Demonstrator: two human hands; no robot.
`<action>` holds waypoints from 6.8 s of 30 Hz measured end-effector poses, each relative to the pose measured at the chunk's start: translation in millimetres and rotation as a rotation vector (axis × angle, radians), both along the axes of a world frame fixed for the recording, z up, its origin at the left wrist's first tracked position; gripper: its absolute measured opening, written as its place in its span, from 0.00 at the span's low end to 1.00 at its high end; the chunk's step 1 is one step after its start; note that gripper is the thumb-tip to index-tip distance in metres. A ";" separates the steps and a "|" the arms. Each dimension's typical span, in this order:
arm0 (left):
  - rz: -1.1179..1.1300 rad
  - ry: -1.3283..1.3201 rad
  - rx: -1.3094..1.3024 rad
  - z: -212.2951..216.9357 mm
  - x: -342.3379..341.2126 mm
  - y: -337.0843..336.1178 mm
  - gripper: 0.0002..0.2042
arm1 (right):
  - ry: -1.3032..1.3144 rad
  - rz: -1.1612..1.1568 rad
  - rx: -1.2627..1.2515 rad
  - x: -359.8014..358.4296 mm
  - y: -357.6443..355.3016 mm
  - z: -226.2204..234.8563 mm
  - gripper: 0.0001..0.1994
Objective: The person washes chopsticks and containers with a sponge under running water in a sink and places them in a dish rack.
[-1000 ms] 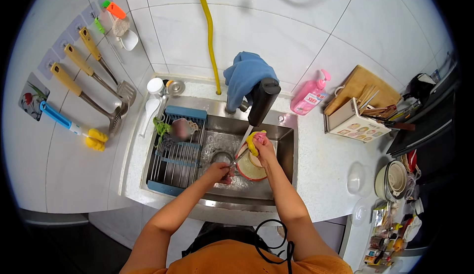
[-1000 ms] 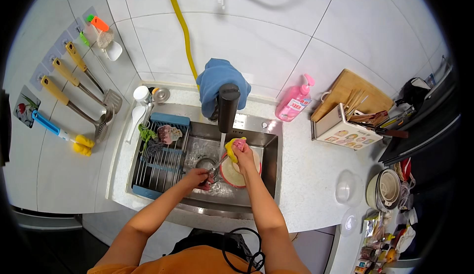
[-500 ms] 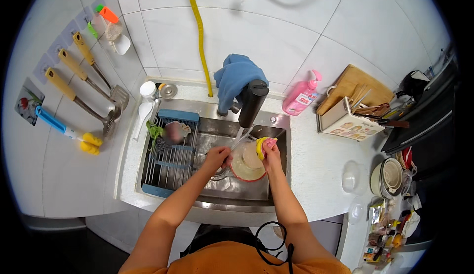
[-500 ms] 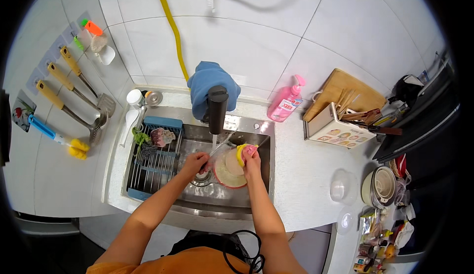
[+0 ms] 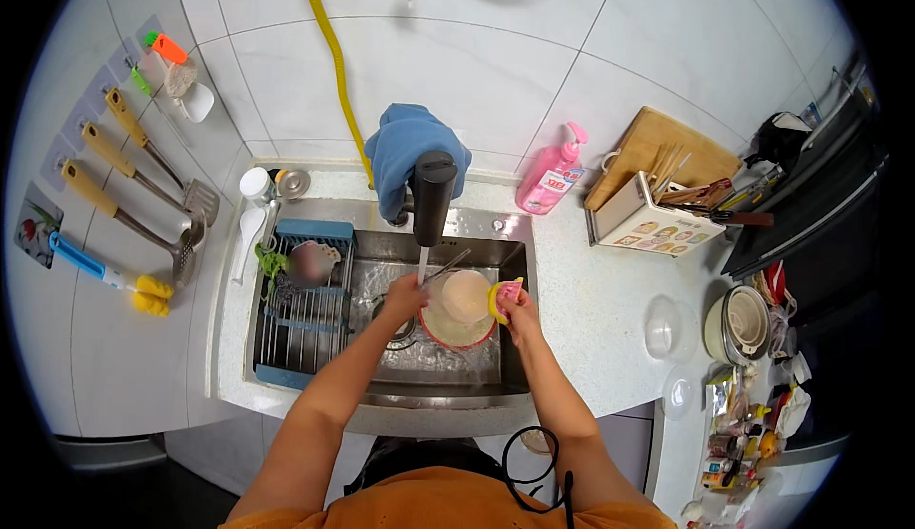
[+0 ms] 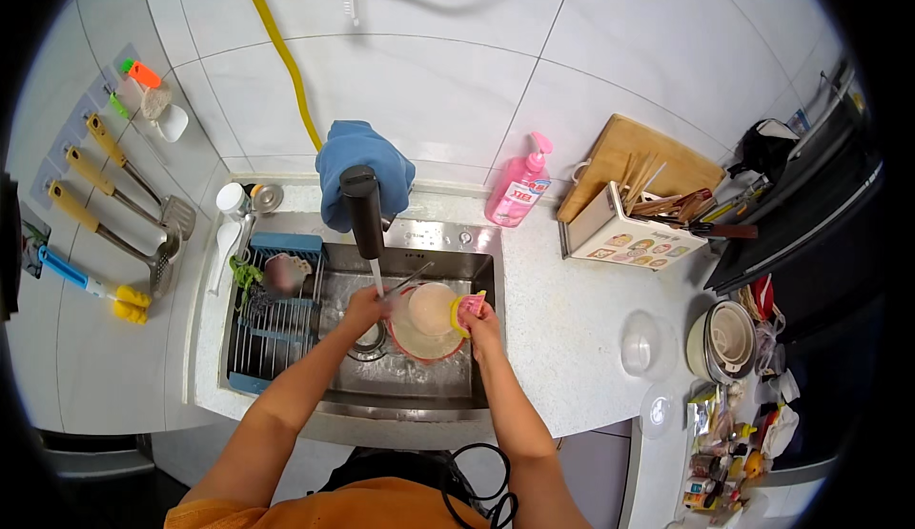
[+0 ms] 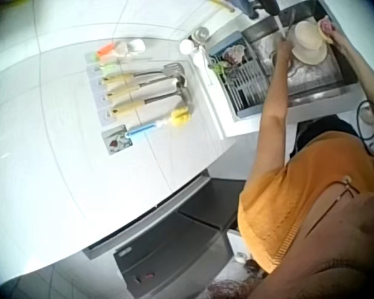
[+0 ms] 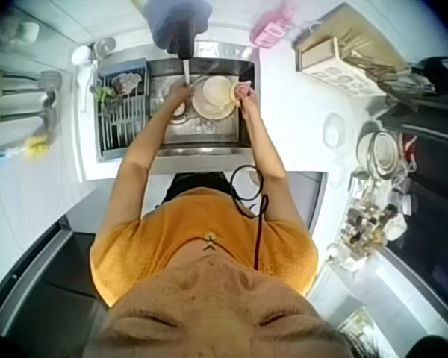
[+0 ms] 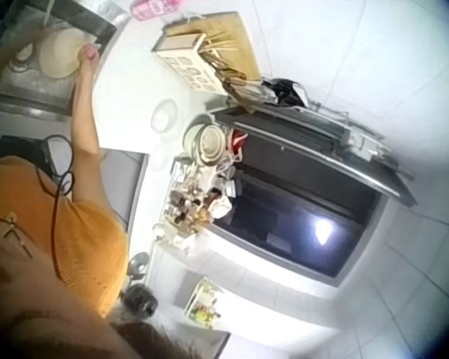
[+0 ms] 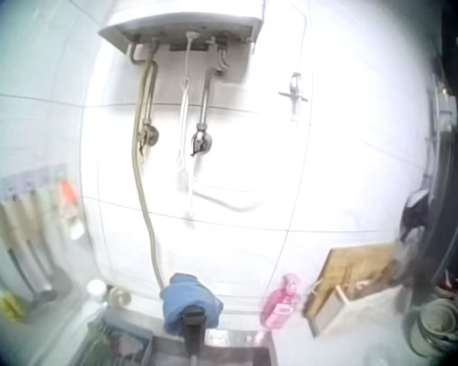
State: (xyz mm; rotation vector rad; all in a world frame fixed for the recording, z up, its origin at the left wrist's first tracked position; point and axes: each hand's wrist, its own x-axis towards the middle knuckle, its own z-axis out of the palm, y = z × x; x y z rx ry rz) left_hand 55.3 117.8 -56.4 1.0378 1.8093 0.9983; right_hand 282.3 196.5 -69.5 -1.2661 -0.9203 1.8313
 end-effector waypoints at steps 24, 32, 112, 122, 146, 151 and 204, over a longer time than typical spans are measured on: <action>0.873 -0.521 0.189 26.9 -115.8 -221.6 0.08 | -1.115 0.811 0.745 -86.6 -48.4 27.9 0.21; 0.961 -0.747 0.186 19.9 -100.7 -257.4 0.13 | -0.972 0.908 0.649 -99.6 -58.6 21.3 0.23; 0.460 -0.918 -0.278 -30.6 91.8 -81.5 0.11 | -0.902 -0.396 0.975 225.7 215.2 188.5 0.15; 1.133 -0.901 -0.217 -132.9 41.7 -95.6 0.04 | -1.034 -0.286 1.061 228.5 221.3 167.2 0.13; -0.134 0.442 -0.595 -158.8 -61.8 -48.7 0.18 | -0.671 0.189 0.657 108.3 -17.3 50.4 0.10; -0.064 0.412 -0.649 -195.3 -60.5 -47.6 0.15 | -0.743 0.710 1.043 10.8 -40.8 42.4 0.11; 0.076 0.318 0.124 14.6 -22.2 -43.0 0.13 | -0.999 0.704 1.116 7.6 -27.4 121.9 0.16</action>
